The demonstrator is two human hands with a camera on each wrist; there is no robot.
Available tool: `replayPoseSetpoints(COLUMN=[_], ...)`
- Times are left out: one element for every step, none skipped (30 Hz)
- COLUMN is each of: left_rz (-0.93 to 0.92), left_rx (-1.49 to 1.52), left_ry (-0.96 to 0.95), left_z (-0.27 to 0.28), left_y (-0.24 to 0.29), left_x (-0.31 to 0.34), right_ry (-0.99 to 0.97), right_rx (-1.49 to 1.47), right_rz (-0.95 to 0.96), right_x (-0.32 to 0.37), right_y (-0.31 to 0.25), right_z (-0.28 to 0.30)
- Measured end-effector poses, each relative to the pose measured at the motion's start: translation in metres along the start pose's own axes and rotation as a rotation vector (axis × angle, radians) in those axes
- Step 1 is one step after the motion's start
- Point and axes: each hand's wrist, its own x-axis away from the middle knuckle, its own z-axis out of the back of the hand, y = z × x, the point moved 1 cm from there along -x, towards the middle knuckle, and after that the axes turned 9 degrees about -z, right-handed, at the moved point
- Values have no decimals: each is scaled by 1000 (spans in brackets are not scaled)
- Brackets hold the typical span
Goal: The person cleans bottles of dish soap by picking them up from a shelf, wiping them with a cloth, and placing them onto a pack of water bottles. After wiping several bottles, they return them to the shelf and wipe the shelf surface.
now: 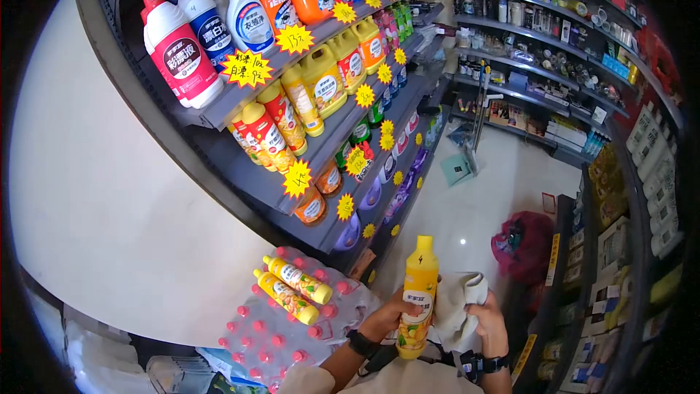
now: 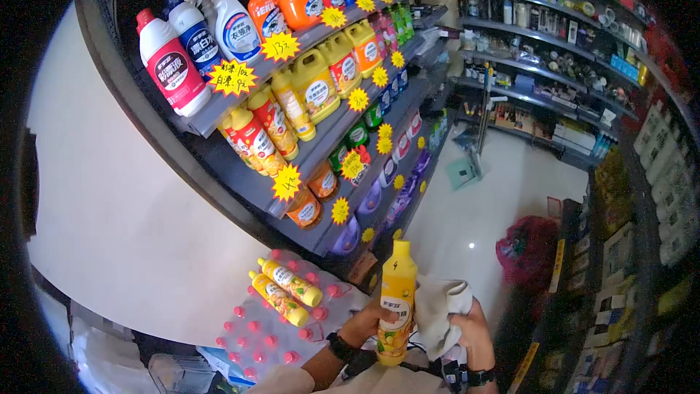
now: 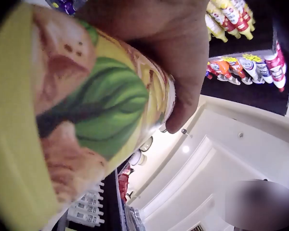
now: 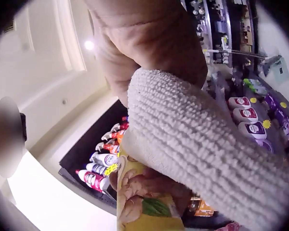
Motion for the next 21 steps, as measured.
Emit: replayPoseSetpoints(left_rz=[-16, -29, -48, -46, -43, -44, -74, -84, -97, -110, -115, -121, -126, -123, -120, -117, -92, -65, -37, -6, 11], left_rx=[4, 10, 68, 107, 146, 183, 178, 186, 189, 191, 201, 213, 222, 226, 233, 241, 247, 268, 287, 308, 282], left_ry=[16, 35, 75, 84, 95, 106, 90, 99, 101, 102, 111, 123, 133, 145, 160, 176, 223, 212, 197, 183, 159], left_z=[5, 7, 6, 5, 3, 2, -2, -1, 1, 1, 0, -1, -2, 1, 6, 7, 6, 1, -3, -5, -4], left_y=[-2, -4, -5, -4, -2, 1, 6, 3, 2, 2, 1, -1, -1, -2, -5, -7, -9, -5, 1, 3, 1], left_x=[-1, 1, 2, 2, 4, 4, 4, 5, 3, 1, 0, 0, -1, -3, -4, -4, -3, -3, -3, -3, -5], right_ry=[76, 155, 166, 130, 94, 55, 53, 54, 53, 51, 26, 2, -22, 3, 29, 57, 99, 149, 136, 124, 162], right_rx=[20, 40, 9, -3, -17, -30, -38, -46, -53, -62, -83, -103, -125, -207, -287, -367, -380, -327, -267, -204, -160], right_rz=[22, 40, 61, 68, 71, 77, 23, -33, -82, -128, -137, -149, -158, -138, -121, -106, -65, 38, 209, 377, 407], right_x=[-2, -2, -1, -4, -9, -11, -10, -6, -4, -3, -1, 1, 2, 1, 0, 2, 7, 15, 16, 17, 17], right_y=[0, 1, -2, 0, 5, 7, 10, 12, 12, 10, 7, 4, 2, 3, 0, -1, -8, -24, -33, -39, -42], right_z=[1, 1, -2, 2, 8, 9, 9, 7, 4, 1, -2, -5, -6, 0, 8, 11, 17, 5, 1, -1, -3])
